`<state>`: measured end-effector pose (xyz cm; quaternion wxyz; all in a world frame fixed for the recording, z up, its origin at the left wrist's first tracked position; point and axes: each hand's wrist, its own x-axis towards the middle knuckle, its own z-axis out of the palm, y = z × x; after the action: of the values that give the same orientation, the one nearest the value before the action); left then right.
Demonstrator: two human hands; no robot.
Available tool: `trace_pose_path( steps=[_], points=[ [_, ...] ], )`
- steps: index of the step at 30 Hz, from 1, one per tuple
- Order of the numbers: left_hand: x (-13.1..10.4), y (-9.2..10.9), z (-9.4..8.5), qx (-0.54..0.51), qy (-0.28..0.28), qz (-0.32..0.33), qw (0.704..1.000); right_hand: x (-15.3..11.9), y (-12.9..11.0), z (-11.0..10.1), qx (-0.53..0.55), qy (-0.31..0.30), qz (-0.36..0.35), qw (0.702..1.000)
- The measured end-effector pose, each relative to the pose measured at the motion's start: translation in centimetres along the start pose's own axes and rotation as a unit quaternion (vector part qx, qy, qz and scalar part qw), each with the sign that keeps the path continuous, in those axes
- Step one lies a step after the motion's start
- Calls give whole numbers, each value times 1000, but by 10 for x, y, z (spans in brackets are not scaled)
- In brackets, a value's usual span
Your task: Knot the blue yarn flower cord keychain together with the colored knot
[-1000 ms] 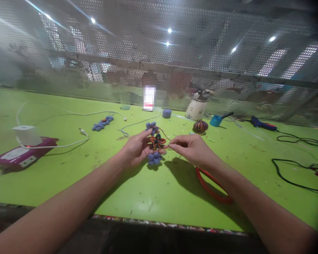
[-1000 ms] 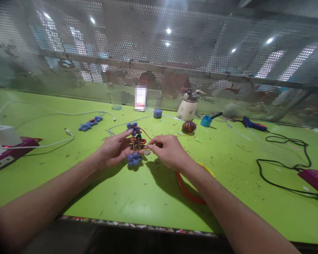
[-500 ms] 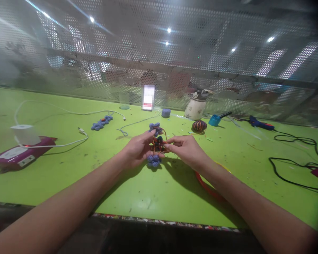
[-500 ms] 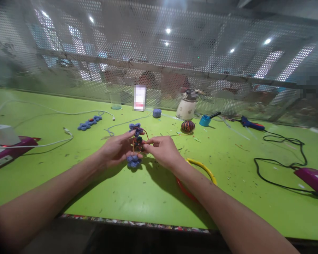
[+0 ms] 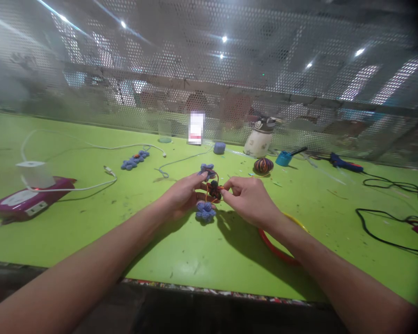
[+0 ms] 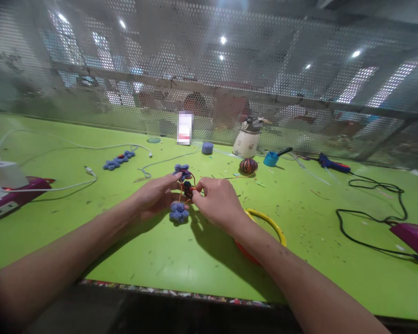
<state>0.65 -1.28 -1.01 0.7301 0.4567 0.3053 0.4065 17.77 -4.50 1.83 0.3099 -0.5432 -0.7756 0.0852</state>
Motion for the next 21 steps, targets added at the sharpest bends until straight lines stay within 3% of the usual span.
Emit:
trace_pose_path(
  steps=[9,21],
  points=[
    [4,-6,-1,-14,12,8,1000,0,-3,-5,64,-38,23,997],
    [3,-3,-2,-31,6,3,999,3,4,-15,99,-29,14,995]
  ],
)
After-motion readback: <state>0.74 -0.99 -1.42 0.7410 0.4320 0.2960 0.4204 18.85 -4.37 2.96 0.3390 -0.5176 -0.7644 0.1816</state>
